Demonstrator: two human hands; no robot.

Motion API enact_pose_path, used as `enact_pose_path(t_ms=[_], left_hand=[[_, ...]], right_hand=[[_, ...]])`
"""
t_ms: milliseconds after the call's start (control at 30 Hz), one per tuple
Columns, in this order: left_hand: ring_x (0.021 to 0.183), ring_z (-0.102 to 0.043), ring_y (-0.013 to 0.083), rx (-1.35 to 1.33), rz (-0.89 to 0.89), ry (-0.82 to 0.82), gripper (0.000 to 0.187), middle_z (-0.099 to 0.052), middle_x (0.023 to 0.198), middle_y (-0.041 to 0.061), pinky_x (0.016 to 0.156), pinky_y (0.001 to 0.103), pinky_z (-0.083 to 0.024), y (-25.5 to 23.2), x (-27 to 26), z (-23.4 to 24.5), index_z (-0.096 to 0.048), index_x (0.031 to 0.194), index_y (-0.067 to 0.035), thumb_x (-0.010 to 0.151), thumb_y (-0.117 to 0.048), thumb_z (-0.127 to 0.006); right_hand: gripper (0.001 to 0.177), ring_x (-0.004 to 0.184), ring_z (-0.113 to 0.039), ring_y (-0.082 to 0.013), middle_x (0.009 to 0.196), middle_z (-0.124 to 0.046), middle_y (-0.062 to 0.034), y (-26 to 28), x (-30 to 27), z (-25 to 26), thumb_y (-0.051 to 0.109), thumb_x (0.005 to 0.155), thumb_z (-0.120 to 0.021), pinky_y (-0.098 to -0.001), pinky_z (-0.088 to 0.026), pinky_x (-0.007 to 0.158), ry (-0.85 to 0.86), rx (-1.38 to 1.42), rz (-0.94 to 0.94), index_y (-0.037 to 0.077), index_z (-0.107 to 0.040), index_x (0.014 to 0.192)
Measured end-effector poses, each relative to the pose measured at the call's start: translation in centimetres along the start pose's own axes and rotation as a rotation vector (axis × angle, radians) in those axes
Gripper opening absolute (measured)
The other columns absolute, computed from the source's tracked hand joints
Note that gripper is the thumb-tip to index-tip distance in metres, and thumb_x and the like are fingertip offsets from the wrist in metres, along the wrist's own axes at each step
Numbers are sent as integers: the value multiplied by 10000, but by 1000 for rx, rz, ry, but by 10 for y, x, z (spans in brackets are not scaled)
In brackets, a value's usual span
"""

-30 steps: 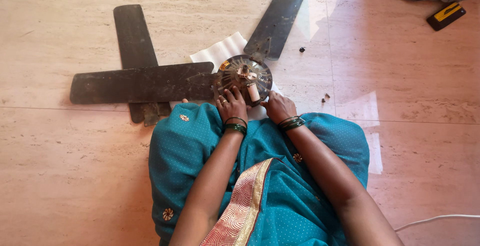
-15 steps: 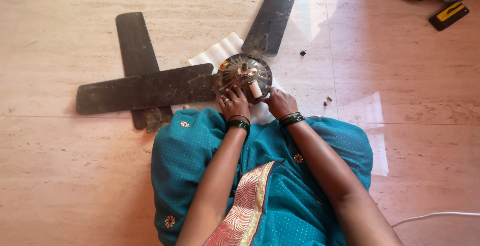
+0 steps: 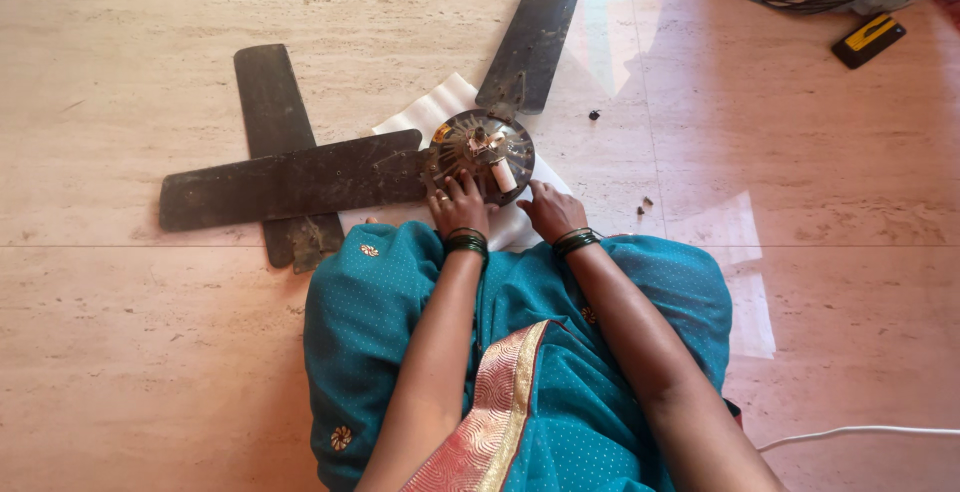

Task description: The person sits on the floor and uses a screwdriver to tighten screws on the mounting bracket of a ceiling fan blade. They adjust the fan blade and continue to secure it to the motor housing.

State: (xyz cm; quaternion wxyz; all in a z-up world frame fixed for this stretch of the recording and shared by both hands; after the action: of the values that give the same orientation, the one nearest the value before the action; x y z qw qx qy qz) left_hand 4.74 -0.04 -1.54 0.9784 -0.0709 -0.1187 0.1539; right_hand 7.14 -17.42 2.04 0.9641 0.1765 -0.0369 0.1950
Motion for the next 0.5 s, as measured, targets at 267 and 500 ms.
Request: enact_pose_path(t_ms=[267,500], left_hand=[[1253,-555,390,-255,15,117,676,-496,1464,156,1034,548,-402,2,-37,21,-548,1383,-158,797,-370,-810],[1101,-677,330,-218,-161,222,168,-724,1138,109,978,509,-457,-3,-86,15,-702,1025,-141,948,-284,-660]], right_hand=[[320,959,-702,-357,1088,-729,-112,2,-27,17,365,947,-632,-493,-563,811,43,20,62,156,-669,1187],[299,947,-713,-341,1062,-734,-107,14,-34,25,361,944,-632,-482,-571,801,87,1,128,156,-681,1156]])
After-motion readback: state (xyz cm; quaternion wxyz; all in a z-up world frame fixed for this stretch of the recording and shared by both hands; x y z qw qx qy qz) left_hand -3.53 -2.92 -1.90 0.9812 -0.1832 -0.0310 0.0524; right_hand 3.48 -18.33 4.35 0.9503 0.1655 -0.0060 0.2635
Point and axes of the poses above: each hand's wrist, its own x-axis towards the middle knuckle, its own z-axis out of the back of the hand, y = z × x, the point moved 1 cm from there along x, towards the middle knuckle
